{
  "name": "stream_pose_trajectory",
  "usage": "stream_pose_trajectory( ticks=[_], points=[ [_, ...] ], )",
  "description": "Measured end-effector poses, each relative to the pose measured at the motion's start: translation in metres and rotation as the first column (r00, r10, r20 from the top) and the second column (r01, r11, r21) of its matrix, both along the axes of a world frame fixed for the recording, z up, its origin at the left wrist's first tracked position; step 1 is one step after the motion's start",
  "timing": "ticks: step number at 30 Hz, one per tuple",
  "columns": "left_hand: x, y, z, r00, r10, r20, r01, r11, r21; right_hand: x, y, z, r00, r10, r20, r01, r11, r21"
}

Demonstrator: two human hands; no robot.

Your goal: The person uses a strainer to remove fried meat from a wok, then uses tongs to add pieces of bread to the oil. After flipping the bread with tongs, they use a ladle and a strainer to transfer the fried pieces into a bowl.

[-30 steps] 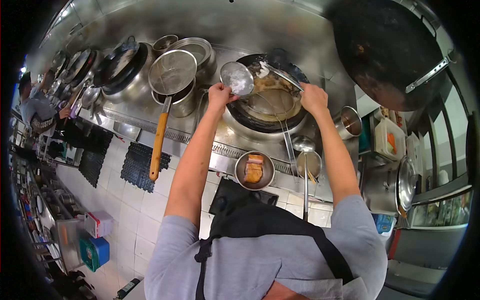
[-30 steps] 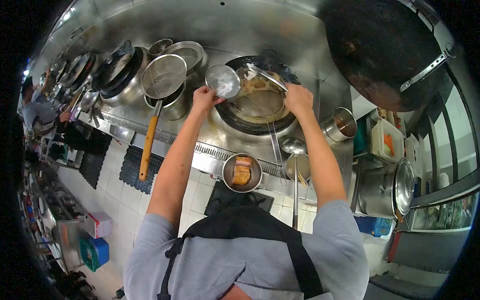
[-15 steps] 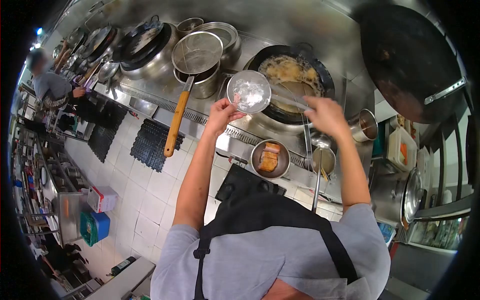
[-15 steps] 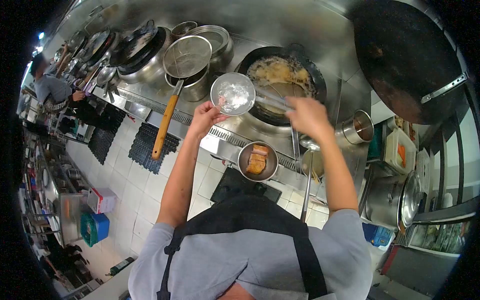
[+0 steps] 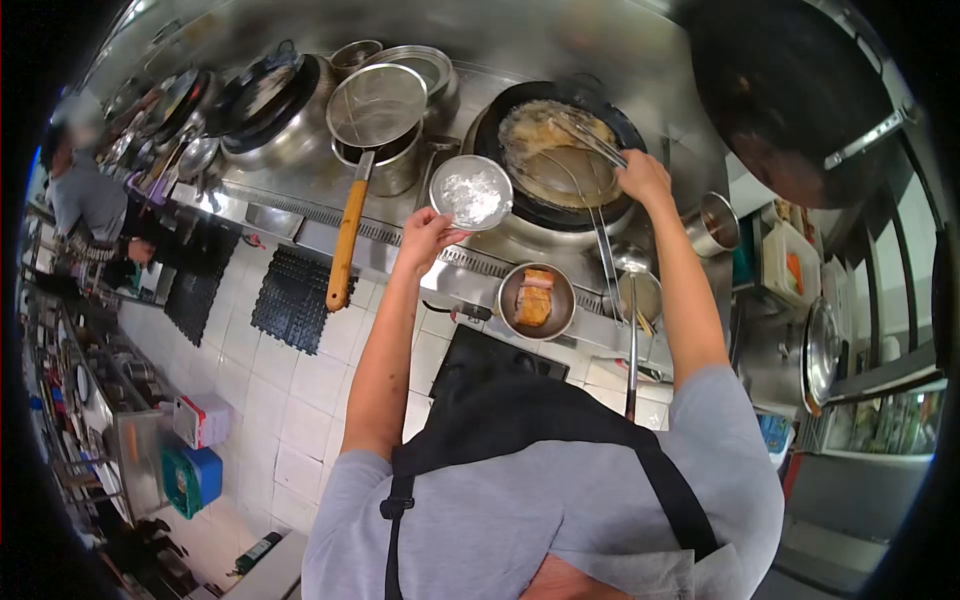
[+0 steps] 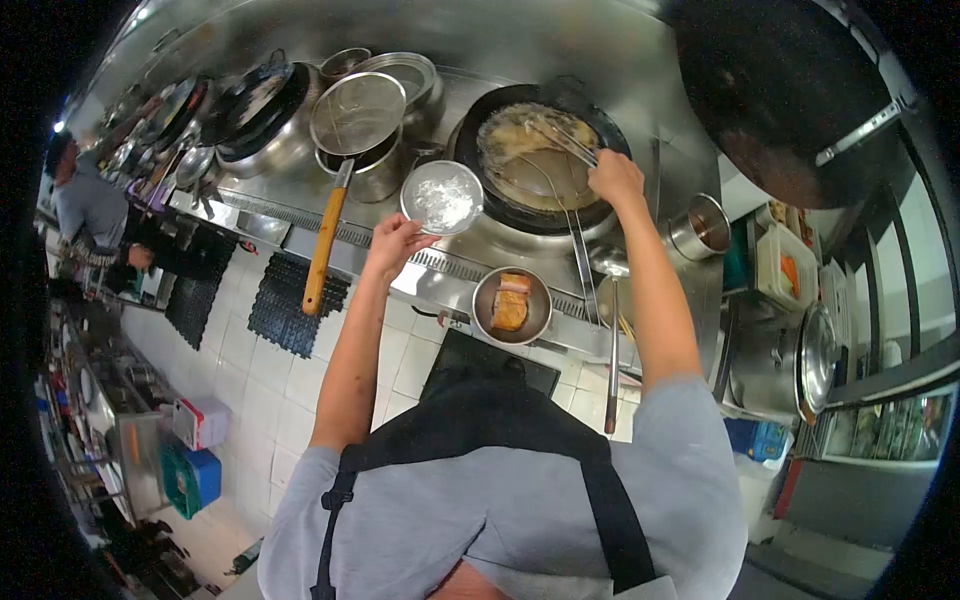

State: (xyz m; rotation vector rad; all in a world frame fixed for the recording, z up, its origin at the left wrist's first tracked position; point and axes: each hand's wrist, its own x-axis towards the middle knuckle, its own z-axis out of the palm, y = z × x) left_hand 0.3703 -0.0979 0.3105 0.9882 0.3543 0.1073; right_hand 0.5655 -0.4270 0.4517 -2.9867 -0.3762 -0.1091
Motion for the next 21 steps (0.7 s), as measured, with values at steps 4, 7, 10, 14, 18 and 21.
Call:
stream_pose_trajectory(
  ticks=[4,7,10,14,18,21],
  points=[
    [-0.037,0.005,-0.022,1.0,-0.025,-0.017,0.024,0.997,-0.073,0.011,-0.006,-0.005,0.991,-0.095,0.092,0.099,0.994,-0.039],
    [-0.08,0.0,-0.03,0.994,-0.066,-0.082,0.06,0.996,-0.07,-0.01,-0.025,0.004,0.99,-0.087,0.113,0.098,0.991,-0.096],
    [-0.126,-0.004,-0.04,0.983,-0.084,-0.165,0.077,0.996,-0.045,-0.057,-0.08,0.024,0.971,-0.217,0.1,0.228,0.966,-0.119],
    [-0.191,-0.004,-0.067,0.965,-0.073,-0.251,0.047,0.993,-0.108,-0.141,-0.168,0.017,0.921,-0.388,-0.036,0.352,0.867,-0.352],
    [-0.241,-0.007,-0.088,0.944,-0.045,-0.328,-0.005,0.989,-0.15,-0.18,-0.234,-0.045,0.89,-0.416,-0.189,0.306,0.85,-0.43],
    [-0.259,-0.02,-0.087,0.933,0.019,-0.36,-0.079,0.985,-0.151,-0.162,-0.247,-0.075,0.821,-0.453,-0.347,0.294,0.857,-0.424]
  ],
)
